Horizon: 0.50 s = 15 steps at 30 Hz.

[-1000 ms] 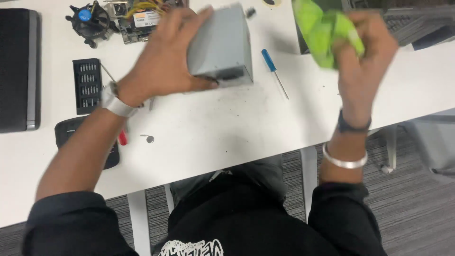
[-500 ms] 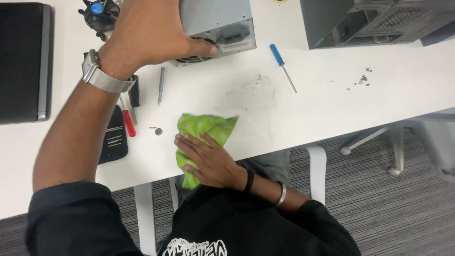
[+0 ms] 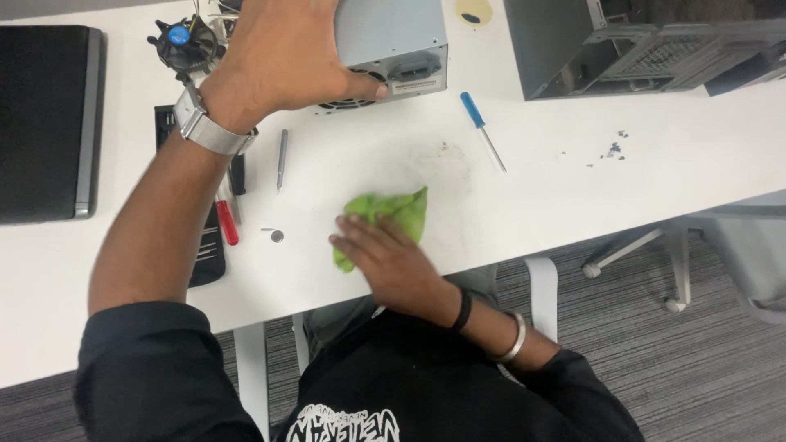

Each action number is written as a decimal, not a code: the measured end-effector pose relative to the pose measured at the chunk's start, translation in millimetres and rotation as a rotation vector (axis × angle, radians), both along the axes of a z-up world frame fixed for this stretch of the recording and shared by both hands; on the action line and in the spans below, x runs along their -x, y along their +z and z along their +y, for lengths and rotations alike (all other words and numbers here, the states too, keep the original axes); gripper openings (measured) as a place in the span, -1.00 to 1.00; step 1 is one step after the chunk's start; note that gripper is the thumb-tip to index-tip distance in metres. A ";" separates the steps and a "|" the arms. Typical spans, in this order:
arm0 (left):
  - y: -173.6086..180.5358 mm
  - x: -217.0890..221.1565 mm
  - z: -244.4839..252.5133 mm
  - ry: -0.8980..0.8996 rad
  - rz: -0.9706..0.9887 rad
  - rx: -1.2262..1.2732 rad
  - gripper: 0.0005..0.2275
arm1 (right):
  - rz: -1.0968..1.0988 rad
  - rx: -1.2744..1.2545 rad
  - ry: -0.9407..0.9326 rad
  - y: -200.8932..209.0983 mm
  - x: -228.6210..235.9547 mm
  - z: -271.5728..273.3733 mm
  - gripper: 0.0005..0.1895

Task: The person is unscrewing and opening a computer power supply unit (PSU) on a desk.

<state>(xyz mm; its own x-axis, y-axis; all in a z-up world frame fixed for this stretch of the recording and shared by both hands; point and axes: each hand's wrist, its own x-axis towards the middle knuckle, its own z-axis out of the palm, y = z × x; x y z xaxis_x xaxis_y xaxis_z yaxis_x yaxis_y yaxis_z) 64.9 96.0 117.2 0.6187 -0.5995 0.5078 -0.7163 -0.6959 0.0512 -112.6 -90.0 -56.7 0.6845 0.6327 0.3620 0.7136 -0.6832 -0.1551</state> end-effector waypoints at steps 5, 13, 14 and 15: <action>8.7 0.9 -3.4 -0.051 -0.053 0.066 -0.10 | 0.304 -0.025 0.202 -48.0 -11.7 25.3 -0.25; -2.8 -14.0 -26.8 -0.093 -0.017 0.048 -0.06 | 0.290 0.080 -0.018 -4.5 -85.9 43.8 -0.13; -3.3 -15.2 -29.2 -0.099 -0.036 0.060 -0.06 | 0.317 0.148 -0.139 5.8 -90.5 39.4 -0.10; -3.1 -17.5 -32.4 -0.106 -0.036 0.062 -0.06 | 0.317 0.149 -0.145 -6.1 -91.7 26.2 -0.10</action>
